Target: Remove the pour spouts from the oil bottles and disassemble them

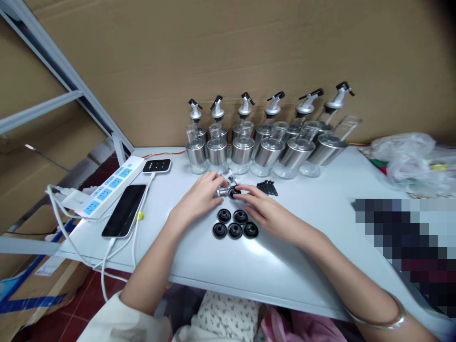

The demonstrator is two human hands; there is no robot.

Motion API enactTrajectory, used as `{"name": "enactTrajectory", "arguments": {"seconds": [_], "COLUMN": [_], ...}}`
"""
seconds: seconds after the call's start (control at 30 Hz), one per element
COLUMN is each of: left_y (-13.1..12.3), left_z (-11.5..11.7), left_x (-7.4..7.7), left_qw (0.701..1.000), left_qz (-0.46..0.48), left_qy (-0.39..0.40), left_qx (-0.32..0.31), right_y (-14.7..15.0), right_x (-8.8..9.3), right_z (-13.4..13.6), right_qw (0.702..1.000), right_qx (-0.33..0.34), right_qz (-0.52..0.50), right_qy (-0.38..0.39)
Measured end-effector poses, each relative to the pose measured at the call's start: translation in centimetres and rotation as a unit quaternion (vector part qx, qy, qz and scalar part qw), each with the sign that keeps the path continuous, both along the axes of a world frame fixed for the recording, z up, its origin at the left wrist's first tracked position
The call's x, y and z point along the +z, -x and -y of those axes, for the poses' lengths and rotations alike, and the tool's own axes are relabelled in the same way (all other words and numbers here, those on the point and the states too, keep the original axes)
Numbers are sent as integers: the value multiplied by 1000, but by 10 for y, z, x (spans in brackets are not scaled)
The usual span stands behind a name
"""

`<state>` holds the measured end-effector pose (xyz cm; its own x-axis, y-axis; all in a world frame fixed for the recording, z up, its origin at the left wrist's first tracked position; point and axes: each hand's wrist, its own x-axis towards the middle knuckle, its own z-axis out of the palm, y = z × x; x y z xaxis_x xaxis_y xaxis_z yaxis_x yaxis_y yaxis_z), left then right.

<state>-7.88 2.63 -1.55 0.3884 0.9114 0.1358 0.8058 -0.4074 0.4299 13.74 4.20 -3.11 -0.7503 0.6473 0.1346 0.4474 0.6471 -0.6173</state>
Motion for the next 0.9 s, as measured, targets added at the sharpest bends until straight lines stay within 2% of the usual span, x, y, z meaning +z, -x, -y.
{"name": "enactTrajectory", "arguments": {"seconds": [0.23,0.4,0.6,0.7,0.8,0.9], "left_y": [-4,-7,-7,-8,-8,-7], "left_z": [-4,-5,-3,-3,-2,-2], "left_x": [-9,-11,-7,-7,-6,-4], "left_qw": [999,1000,1000,999,999,999], "left_qz": [26,15,2,-5,-17,-25], "left_qy": [8,-3,-22,-36,-32,-25], "left_qx": [29,22,17,12,4,6], "right_y": [3,5,1,-4,-9,-11], "right_x": [-2,-9,7,15,17,17], "right_z": [2,2,-1,-3,-6,-8], "right_qw": [999,998,994,995,997,995], "right_qx": [-35,-54,-82,-75,-47,-44], "right_qz": [-9,-5,-46,-5,63,88], "right_qy": [-14,-22,-51,-60,-21,15]}}
